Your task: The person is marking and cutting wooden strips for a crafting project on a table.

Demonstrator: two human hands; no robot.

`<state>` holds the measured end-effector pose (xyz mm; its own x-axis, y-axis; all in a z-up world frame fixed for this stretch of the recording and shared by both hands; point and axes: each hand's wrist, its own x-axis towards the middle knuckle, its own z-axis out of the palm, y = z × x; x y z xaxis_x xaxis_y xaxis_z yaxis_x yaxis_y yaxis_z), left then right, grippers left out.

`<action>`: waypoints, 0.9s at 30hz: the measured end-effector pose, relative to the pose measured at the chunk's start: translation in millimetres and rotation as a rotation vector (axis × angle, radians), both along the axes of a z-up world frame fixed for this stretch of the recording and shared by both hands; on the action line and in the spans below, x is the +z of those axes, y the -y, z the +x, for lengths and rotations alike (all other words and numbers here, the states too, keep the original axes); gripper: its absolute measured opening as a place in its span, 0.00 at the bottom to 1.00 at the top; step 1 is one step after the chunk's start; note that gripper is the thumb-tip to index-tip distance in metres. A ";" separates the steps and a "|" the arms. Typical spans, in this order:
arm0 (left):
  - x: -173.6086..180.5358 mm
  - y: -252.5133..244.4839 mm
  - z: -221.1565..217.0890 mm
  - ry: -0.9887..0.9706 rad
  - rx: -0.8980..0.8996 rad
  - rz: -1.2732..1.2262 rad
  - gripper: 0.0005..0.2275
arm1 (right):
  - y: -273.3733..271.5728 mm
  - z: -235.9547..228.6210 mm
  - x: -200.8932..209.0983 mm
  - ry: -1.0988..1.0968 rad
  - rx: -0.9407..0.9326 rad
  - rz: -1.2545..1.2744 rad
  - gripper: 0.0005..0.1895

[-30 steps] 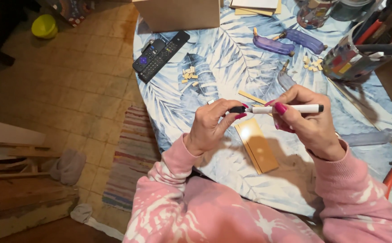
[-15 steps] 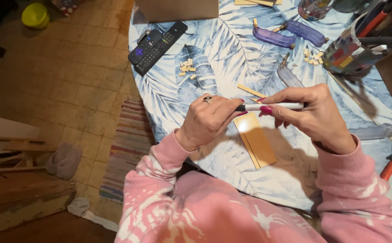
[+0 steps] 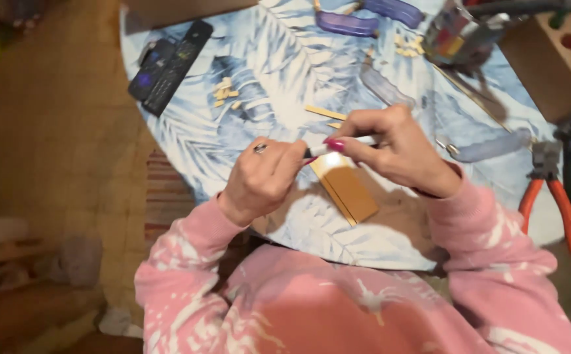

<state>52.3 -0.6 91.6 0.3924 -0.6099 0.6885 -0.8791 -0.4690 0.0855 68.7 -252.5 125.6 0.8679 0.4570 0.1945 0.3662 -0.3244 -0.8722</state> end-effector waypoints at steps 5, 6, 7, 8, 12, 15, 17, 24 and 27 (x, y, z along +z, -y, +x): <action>20.7 -2.4 4.7 -0.076 0.107 -0.032 0.14 | 0.7 13.9 -5.5 -0.030 -0.043 0.001 0.08; 31.5 -0.5 4.7 -0.086 0.166 -0.070 0.15 | 4.0 20.9 -0.8 0.030 -0.066 -0.075 0.08; 27.1 -5.9 2.6 -0.092 0.154 -0.071 0.15 | 17.5 26.3 -6.2 0.024 -0.078 -0.078 0.08; 23.6 -11.0 3.5 -0.132 0.200 -0.135 0.15 | 31.6 34.8 -9.7 0.117 -0.157 -0.036 0.08; -13.5 -29.0 -3.5 -0.258 0.242 -0.223 0.08 | 77.2 70.5 -41.8 0.327 -0.349 -0.186 0.07; -31.8 -25.4 -6.4 -0.207 0.204 -0.220 0.10 | 101.1 94.0 -95.8 0.509 -0.454 -0.421 0.04; -32.7 -19.8 -9.7 -0.204 0.181 -0.226 0.12 | 98.8 94.9 -104.8 0.525 -0.502 -0.499 0.06; -45.1 -13.4 -6.4 -0.313 0.076 -0.103 0.18 | 132.6 70.8 -113.5 0.543 -0.494 -0.692 0.10; -28.2 0.8 2.4 -0.362 -0.106 0.043 0.14 | 151.8 20.6 -56.5 0.471 -0.543 -0.703 0.10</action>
<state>54.8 -1.4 63.4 0.5388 -0.6857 0.4894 -0.8393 -0.3871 0.3816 89.2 -404.3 69.1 0.8969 0.1652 0.4101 0.2741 -0.9355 -0.2227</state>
